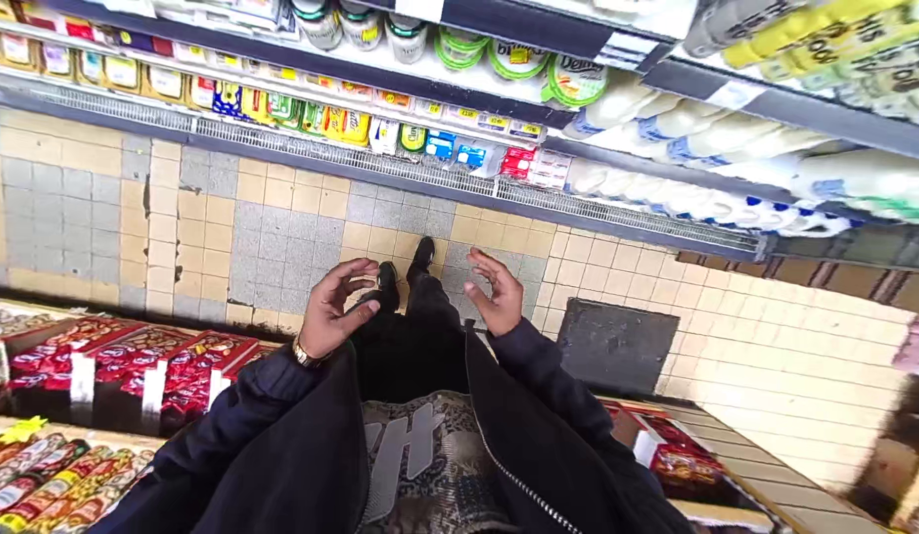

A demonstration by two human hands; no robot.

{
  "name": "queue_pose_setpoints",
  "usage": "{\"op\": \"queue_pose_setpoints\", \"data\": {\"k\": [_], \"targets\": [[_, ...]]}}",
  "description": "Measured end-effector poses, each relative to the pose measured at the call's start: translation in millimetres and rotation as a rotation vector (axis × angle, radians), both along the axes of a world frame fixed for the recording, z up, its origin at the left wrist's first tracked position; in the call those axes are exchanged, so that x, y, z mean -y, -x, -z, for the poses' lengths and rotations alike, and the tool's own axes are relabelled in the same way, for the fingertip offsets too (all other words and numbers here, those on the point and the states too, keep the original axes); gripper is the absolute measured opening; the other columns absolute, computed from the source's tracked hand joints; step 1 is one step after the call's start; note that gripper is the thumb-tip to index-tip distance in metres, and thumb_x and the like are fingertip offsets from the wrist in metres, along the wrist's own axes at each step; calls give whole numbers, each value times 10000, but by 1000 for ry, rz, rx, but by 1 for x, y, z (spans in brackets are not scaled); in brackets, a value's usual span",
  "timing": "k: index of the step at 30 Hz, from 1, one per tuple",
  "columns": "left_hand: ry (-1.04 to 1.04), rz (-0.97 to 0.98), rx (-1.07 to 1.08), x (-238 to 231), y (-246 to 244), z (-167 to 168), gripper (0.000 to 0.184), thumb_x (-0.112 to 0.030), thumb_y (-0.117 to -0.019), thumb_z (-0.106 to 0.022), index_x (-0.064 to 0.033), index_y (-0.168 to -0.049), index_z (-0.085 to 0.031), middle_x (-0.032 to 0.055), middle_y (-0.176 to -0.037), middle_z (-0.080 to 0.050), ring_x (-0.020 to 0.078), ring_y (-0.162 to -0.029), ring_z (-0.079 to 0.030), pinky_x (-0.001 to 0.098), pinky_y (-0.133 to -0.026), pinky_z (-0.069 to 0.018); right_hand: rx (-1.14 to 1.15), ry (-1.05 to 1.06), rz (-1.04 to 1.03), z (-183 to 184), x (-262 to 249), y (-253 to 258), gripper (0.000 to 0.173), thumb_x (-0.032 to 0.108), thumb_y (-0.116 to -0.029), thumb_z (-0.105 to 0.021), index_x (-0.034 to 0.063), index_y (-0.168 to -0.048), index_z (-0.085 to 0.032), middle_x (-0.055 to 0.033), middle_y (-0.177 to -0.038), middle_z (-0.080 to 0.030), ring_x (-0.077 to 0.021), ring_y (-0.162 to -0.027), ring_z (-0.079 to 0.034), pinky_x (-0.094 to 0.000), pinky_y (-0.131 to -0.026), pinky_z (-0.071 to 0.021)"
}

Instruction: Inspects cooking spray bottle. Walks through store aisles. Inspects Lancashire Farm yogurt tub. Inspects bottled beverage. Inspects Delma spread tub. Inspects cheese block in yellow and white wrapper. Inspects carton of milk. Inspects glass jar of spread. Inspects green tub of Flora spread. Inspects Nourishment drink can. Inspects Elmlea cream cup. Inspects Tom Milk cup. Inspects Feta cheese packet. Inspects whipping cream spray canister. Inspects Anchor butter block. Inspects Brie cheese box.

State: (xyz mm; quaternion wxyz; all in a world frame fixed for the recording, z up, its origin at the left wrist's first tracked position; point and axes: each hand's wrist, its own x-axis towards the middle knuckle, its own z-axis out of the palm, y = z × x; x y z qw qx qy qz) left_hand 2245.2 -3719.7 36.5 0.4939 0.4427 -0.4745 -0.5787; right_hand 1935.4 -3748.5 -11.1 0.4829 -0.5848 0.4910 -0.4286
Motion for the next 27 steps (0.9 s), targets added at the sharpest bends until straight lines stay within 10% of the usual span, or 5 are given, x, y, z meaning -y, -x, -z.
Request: {"op": "queue_pose_setpoints", "data": {"k": [9, 27], "targets": [[137, 86, -96, -37, -10, -30, 519, -147, -902, -741, 16, -1355, -548, 185, -1345, -607, 316, -1208, -625, 458, -973, -571, 134, 150, 36, -69, -99, -50, 446, 226, -959, -686, -46, -1303, -604, -226, -1329, -639, -309, -1210, -647, -449, -999, -568], [172, 163, -154, -75, -18, -23, 439, -131, -896, -752, 14, -1280, -599, 185, -1293, -637, 292, -1174, -641, 439, -950, -570, 133, 213, 118, -80, -160, -75, 408, 211, -976, -662, 8, -1326, -605, -170, -1305, -665, -256, -1129, -684, -398, -945, -588]]}}
